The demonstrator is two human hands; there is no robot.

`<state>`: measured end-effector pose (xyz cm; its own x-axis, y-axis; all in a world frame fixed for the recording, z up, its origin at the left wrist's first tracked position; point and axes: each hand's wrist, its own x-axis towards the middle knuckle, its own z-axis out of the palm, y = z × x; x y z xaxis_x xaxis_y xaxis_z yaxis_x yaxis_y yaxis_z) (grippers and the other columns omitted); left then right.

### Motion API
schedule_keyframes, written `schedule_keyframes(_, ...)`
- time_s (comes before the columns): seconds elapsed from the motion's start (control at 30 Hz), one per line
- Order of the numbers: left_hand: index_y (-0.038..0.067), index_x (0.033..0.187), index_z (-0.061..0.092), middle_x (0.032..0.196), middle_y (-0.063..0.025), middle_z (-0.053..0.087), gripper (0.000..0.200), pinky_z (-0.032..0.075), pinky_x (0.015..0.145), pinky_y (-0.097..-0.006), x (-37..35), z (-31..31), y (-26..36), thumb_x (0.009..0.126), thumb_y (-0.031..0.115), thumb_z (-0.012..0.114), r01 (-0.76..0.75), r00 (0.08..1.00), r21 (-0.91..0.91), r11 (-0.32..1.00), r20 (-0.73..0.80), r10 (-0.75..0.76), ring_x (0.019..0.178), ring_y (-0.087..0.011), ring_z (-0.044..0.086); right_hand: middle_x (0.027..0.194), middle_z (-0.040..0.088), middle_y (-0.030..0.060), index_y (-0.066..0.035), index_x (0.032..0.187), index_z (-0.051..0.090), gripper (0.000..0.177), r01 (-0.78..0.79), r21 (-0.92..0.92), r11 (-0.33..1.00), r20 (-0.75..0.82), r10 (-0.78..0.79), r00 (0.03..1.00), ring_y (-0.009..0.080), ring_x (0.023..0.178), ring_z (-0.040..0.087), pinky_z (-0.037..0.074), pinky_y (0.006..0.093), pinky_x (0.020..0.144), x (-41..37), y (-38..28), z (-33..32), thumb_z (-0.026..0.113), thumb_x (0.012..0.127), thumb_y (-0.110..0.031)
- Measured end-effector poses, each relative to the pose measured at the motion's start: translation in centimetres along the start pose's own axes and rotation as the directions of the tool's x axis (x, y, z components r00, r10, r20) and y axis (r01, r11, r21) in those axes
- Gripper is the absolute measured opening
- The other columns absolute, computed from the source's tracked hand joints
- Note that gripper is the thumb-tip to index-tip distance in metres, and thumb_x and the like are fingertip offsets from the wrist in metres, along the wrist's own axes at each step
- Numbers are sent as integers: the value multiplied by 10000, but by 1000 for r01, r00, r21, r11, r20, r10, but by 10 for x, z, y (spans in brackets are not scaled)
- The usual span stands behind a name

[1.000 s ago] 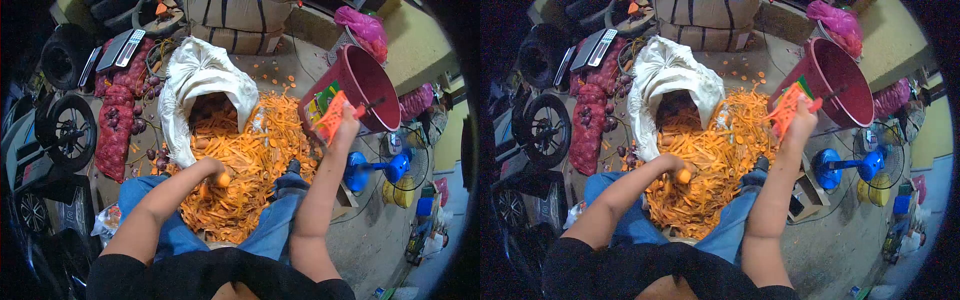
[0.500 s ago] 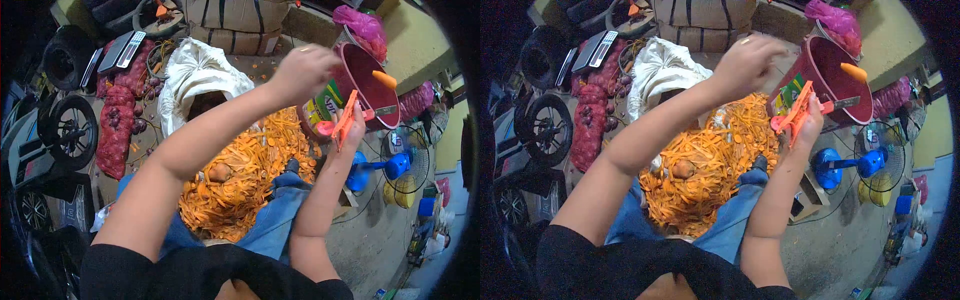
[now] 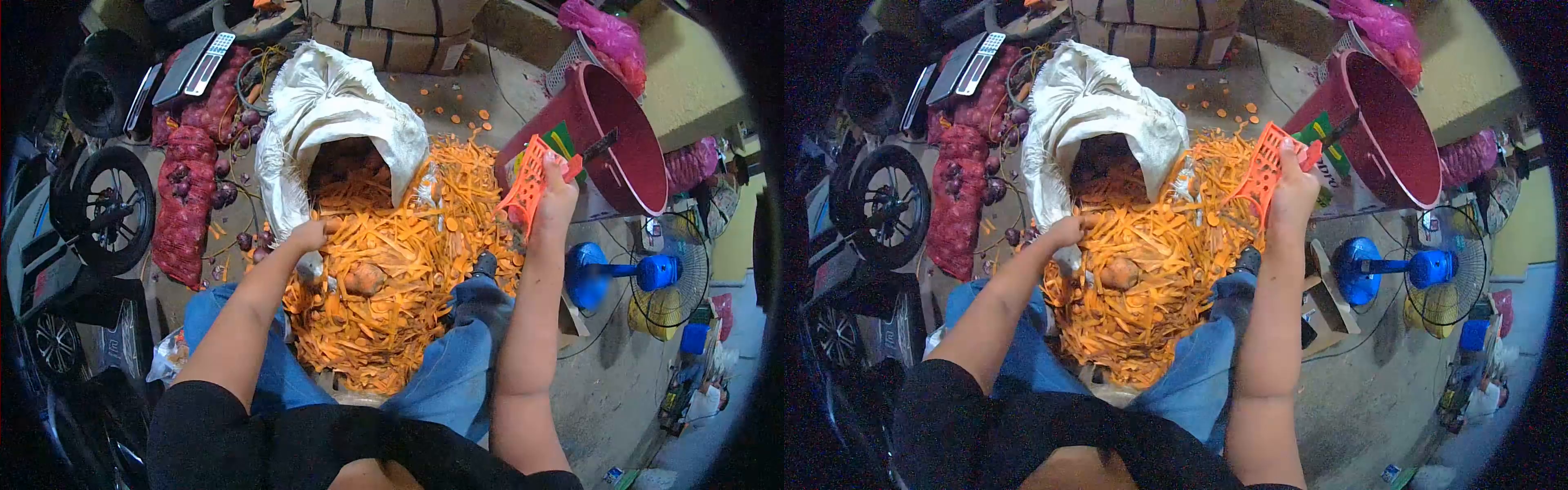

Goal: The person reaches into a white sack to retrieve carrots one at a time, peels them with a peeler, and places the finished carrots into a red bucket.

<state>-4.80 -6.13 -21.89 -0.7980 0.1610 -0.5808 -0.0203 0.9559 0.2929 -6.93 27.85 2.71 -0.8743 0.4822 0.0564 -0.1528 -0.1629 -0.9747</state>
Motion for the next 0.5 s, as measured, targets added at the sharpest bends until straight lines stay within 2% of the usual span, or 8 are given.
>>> schedule_keyframes(0.13, 6, 854, 529, 882, -200, 529, 280, 408, 694, -385, 26, -4, -3, 684, 213, 447, 50, 999, -73, 996, -14, -51, 825, -311, 510, 710, 463, -25, -26, 787, 519, 137, -33, -37, 999, 91, 37, 995, 43, 642, 409, 329, 185, 604, 0, 13, 13, 509, 762, -160)
schedule_keyframes(0.2, 13, 858, 536, 866, -187, 538, 271, 413, 687, -384, 57, 6, -12, 687, 200, 440, -17, 954, -104, 994, -300, -15, 805, -311, 516, 663, 435, -41, -16, 787, 507, 151, 59, -235, 970, 88, -39, 995, 32, 595, 377, 312, 177, 558, -6, 17, 25, 500, 772, -166)
schedule_keyframes(0.3, 13, 854, 535, 853, -184, 540, 277, 410, 696, -386, 84, -10, 3, 698, 217, 430, -15, 935, -162, 987, -352, -43, 795, -326, 511, 640, 417, -46, 3, 794, 495, 180, 132, -218, 967, 135, -104, 985, 28, 575, 355, 295, 172, 526, -7, 24, 37, 496, 777, -176)
schedule_keyframes(0.37, 4, 919, 513, 917, -199, 515, 360, 385, 757, -367, 164, 13, -14, 707, 284, 437, -226, 974, 284, 932, 61, 218, 872, -312, 486, 641, 420, -45, 2, 797, 495, 181, 102, -222, 970, 149, -69, 986, 28, 574, 356, 297, 172, 522, -7, 27, 37, 495, 778, -178)
schedule_keyframes(0.4, 0, 967, 489, 971, -206, 486, 414, 367, 786, -362, 164, 7, 1, 713, 323, 433, -219, 956, -41, 975, -208, 206, 919, -305, 462, 643, 424, -43, 1, 800, 496, 183, 73, -223, 972, 163, -36, 986, 27, 573, 357, 298, 173, 517, -8, 28, 36, 494, 779, -180)
schedule_keyframes(0.43, -3, 1014, 465, 1026, -214, 456, 471, 349, 815, -358, 165, 2, 17, 720, 362, 430, -274, 891, -355, 894, -444, 97, 966, -298, 438, 643, 424, -43, 1, 800, 496, 183, 71, -231, 970, 160, -34, 987, 27, 573, 357, 298, 173, 517, -10, 27, 36, 494, 779, -180)
schedule_keyframes(0.47, -3, 1014, 465, 1026, -214, 456, 471, 349, 815, -358, 200, 14, 12, 720, 362, 430, -280, 892, -361, 890, -440, 103, 966, -298, 438, 644, 427, -43, 1, 802, 497, 180, 88, -302, 949, 169, -37, 985, 26, 572, 358, 299, 171, 517, -12, 25, 35, 492, 781, -178)
schedule_keyframes(0.5, 5, 1048, 443, 1071, -203, 426, 500, 334, 832, -358, 260, 38, 1, 727, 387, 419, -263, 866, -239, 935, -485, 120, 994, -294, 417, 646, 429, -43, 0, 805, 499, 178, 104, -373, 922, 177, -39, 983, 26, 571, 359, 299, 169, 518, -12, 25, 33, 490, 782, -176)
